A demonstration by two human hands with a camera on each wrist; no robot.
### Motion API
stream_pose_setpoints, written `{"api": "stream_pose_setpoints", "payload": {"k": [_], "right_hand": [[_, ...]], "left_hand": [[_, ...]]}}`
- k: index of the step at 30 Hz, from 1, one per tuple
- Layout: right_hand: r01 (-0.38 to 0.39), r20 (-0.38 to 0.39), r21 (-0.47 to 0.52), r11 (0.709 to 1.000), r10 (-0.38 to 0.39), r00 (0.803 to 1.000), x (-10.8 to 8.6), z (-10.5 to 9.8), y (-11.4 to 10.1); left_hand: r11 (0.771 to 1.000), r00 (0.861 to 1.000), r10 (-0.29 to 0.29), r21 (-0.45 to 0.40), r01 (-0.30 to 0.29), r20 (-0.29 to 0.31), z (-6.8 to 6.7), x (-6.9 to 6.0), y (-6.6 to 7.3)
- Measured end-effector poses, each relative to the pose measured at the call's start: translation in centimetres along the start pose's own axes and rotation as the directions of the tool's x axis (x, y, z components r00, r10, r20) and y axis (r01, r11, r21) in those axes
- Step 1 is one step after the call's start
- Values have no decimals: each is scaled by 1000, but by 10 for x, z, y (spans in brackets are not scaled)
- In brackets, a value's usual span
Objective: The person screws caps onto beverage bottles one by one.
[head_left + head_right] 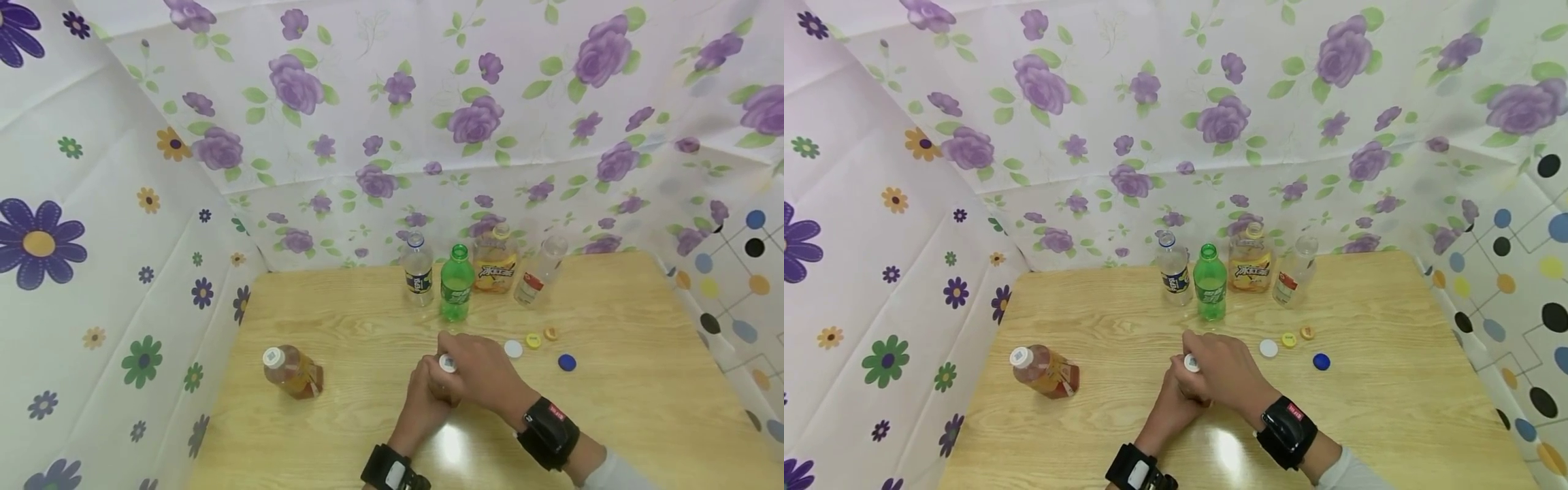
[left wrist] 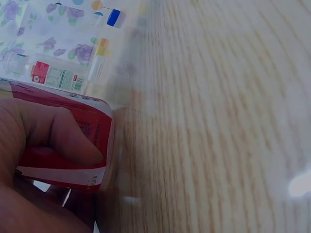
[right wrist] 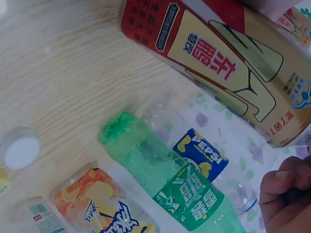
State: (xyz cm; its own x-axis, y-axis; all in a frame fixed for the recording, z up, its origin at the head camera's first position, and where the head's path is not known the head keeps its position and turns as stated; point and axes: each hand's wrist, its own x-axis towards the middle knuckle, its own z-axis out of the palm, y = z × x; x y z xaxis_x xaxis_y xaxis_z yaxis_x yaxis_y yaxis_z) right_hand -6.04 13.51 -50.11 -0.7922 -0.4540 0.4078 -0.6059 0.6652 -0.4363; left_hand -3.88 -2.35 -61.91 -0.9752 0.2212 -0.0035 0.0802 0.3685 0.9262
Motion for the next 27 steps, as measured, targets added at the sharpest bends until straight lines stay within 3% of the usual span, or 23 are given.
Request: {"api": "stream_pose_setpoints", "payload": {"k": [7,12,17,23,27], "right_hand": [[27,10,5,1000,-27,1000,2,-3,4],[45,-10,37,998,-44,999,1,3,5],[52,-78,43,998,-49,996,0,11,4],[40,-118,83,996,-30,993,0,14,0],[-11,-108,50,999,17,994,-2,13,-3]], "left_hand": [[997,997,-71,13,70,22,1,-2,1],[1000,1000,-17,14,16,9,-1,-2,2],[999,999,39,19,-39,9,-4,-1,0],[999,999,53,11,-53,8,-5,0,0],[999,999,42,27,-42,1,-2,0,2]]}}
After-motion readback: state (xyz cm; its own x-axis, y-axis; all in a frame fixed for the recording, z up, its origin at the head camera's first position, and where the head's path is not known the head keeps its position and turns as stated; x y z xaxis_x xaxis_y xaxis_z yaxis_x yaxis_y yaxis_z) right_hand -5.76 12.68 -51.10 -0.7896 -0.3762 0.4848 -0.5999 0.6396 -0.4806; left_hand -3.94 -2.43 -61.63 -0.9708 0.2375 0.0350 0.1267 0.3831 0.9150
